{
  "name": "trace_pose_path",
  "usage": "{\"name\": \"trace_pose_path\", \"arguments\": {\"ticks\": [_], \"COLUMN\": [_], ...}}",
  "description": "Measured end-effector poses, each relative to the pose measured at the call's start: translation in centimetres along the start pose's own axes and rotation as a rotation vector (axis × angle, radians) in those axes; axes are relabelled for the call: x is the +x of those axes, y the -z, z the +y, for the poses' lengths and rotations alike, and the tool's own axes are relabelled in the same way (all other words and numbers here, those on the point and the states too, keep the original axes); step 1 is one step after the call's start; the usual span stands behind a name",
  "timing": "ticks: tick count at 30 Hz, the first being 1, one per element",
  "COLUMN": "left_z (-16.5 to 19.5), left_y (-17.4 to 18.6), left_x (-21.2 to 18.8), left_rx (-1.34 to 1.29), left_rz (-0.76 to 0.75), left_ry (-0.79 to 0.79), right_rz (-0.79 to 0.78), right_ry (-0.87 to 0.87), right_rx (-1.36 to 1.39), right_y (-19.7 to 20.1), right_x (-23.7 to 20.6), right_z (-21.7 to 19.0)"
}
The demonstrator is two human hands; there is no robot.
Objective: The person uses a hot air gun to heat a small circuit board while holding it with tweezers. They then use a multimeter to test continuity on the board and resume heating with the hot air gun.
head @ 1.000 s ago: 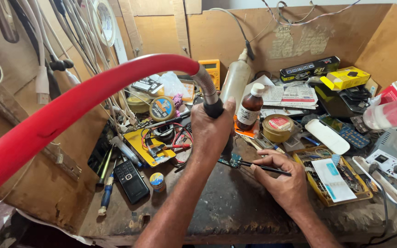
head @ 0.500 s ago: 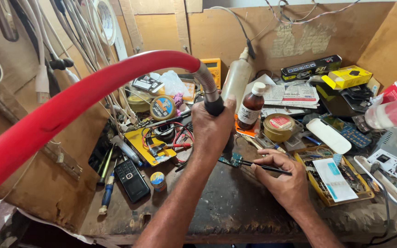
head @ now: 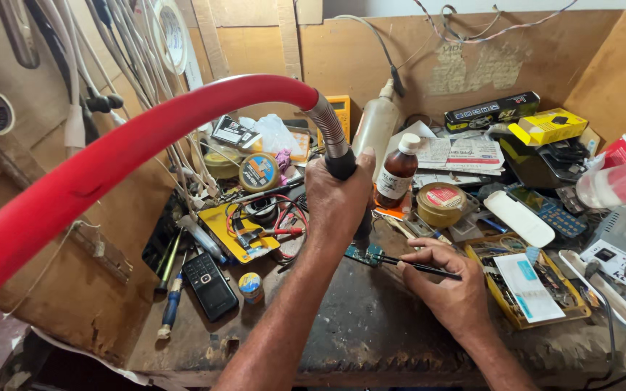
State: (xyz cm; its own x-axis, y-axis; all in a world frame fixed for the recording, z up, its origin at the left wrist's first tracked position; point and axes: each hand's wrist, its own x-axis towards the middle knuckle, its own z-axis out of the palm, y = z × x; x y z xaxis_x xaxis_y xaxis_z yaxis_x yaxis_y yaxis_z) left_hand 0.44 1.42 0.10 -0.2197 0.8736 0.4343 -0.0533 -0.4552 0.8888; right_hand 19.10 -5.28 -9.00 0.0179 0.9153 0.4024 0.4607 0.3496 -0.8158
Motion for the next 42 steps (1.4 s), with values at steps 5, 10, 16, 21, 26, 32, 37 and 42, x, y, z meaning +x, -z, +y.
{"name": "trace_pose_path", "arguments": {"ticks": [5, 10, 16, 21, 26, 32, 37, 42], "left_z": [-0.2, -0.4, -0.4, -0.3, 0.0, -0.1, -0.1, 0.2], "left_y": [0.7, 0.2, 0.3, 0.4, -0.1, 0.7, 0.0, 0.6], "left_x": [0.3, -0.4, 0.4, -0.5, 0.2, 0.2, -0.2, 0.1], "left_rx": [-0.027, -0.001, -0.014, 0.001, 0.004, 0.055, 0.033, 0.040], "left_rz": [0.008, -0.009, 0.005, -0.017, 0.030, 0.041, -0.002, -0.002], "left_ry": [0.090, 0.026, 0.062, 0.024, 0.074, 0.127, -0.018, 0.055], "right_rz": [0.017, 0.005, 0.028, 0.028, 0.035, 0.033, 0.025, 0.064], "right_ry": [0.040, 0.050, 0.093, 0.020, 0.044, 0.009, 0.053, 0.078], "right_rx": [-0.062, -0.050, -0.070, -0.058, -0.053, -0.040, -0.056, -0.081], "right_y": [-0.1, -0.1, 0.0, -0.1, -0.1, -0.2, 0.1, -0.2], "right_x": [0.1, 0.1, 0.0, 0.1, 0.0, 0.1, -0.1, 0.0], "right_z": [0.2, 0.3, 0.2, 0.1, 0.1, 0.1, 0.3, 0.4]}}
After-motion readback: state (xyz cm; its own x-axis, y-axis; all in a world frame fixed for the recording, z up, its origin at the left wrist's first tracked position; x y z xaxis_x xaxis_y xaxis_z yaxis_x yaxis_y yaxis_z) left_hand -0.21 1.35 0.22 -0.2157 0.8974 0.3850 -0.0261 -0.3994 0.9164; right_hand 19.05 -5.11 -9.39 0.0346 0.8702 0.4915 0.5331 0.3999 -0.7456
